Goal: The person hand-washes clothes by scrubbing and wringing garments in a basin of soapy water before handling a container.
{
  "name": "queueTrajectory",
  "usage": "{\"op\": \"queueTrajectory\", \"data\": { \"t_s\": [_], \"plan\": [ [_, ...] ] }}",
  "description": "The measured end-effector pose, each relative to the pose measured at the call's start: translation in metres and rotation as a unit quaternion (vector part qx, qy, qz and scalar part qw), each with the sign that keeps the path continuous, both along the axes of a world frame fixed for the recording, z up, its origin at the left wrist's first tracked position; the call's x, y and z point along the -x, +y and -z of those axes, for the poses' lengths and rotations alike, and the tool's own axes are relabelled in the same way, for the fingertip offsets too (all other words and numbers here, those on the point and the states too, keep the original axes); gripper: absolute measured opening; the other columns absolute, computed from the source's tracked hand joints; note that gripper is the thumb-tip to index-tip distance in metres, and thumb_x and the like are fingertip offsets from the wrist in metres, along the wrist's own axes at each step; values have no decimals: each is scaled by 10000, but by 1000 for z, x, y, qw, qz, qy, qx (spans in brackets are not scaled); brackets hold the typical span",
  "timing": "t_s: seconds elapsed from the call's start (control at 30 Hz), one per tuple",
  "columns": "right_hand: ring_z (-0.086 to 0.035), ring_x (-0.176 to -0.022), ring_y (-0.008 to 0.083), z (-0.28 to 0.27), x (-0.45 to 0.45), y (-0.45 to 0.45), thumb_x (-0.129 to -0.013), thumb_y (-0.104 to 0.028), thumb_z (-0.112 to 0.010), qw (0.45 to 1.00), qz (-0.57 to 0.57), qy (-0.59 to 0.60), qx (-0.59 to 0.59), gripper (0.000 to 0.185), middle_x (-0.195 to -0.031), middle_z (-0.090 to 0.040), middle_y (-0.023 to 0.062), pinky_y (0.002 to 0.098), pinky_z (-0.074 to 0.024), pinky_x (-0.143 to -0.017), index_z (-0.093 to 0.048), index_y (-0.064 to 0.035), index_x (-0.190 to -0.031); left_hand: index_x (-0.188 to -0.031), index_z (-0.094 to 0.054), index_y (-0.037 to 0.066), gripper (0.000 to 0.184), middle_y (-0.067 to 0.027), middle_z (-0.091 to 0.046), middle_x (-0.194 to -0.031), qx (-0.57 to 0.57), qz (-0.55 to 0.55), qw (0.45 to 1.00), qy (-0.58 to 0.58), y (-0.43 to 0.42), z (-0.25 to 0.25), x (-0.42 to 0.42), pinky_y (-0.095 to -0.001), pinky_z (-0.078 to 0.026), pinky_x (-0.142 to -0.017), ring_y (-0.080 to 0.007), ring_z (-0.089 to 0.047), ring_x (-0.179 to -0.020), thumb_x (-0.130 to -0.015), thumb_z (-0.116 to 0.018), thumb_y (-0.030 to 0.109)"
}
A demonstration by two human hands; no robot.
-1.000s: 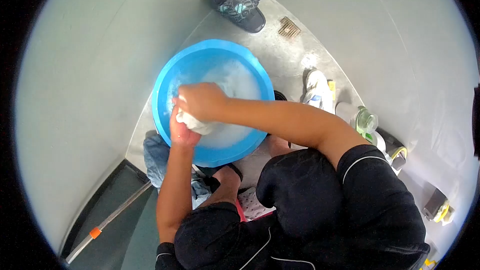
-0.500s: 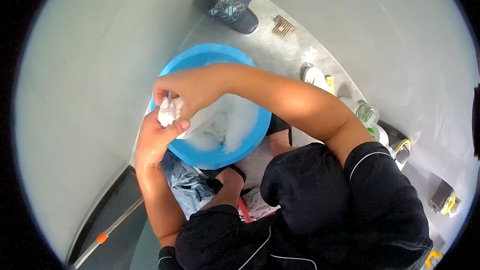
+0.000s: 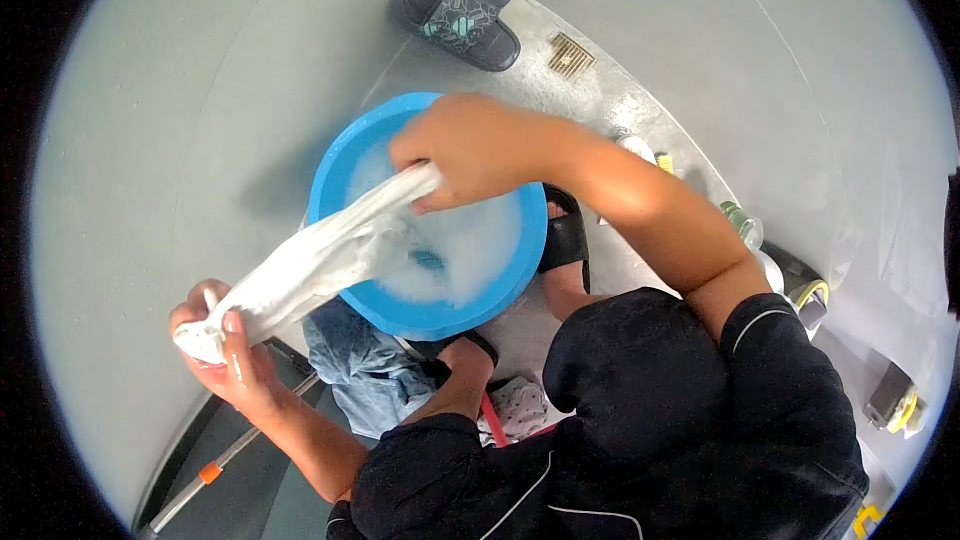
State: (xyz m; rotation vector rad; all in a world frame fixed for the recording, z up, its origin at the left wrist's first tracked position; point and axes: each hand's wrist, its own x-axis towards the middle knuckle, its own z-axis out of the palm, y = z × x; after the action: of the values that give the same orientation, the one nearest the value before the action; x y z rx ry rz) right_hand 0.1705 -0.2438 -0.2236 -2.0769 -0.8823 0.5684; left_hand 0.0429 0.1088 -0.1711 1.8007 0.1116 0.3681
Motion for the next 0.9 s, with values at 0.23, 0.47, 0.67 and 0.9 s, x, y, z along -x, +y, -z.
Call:
{"op": "queueTrajectory", "data": {
  "t_s": [0.23, 0.47, 0.67, 0.9],
  "plan": [
    [-643, -818, 317, -39, -5, -23, -815, -294, -817, 985, -46, 45, -162, 311, -841, -663, 109, 405, -495, -725, -652, -65, -944, -1211, -516, 47, 426, -42, -504, -1000, 62, 9, 997, -40, 6, -16, 2, -286, -412, -838, -143, -489, -912, -881, -781, 94],
    [-676, -884, 282, -28, -6, -24, -909, -284, -755, 995, -41, 27, -83, 310, -964, -699, 122, 370, -515, -785, -660, -78, -1121, -1034, -616, 16, 444, -43, -588, -913, -134, 173, 941, 260, -7, -57, 10, -294, -426, -714, -138, -544, -820, -814, -883, 295],
    [-667, -1010, 241, 12, -4, 4, -988, -352, -672, 952, -11, 220, -211, 376, -1099, -699, 161, 375, -509, -892, -655, -30, -1181, -1428, -562, 45, 498, -210, -604, -1412, 383, 119, 906, 132, 26, 43, 5, -588, -469, -1117, -385, -604, -1299, -1043, -585, 360],
    [-647, -1181, 365, 170, 32, 66, -974, -430, -666, 971, 214, 76, 77, 527, -1221, -696, 217, 490, -484, -1019, -636, 16, -1254, -1216, -671, -25, 434, -128, -728, -1162, -435, 300, 678, 511, -41, 153, -35, -341, -540, -905, -200, -692, -1032, -979, -719, 335]
  ]
}}
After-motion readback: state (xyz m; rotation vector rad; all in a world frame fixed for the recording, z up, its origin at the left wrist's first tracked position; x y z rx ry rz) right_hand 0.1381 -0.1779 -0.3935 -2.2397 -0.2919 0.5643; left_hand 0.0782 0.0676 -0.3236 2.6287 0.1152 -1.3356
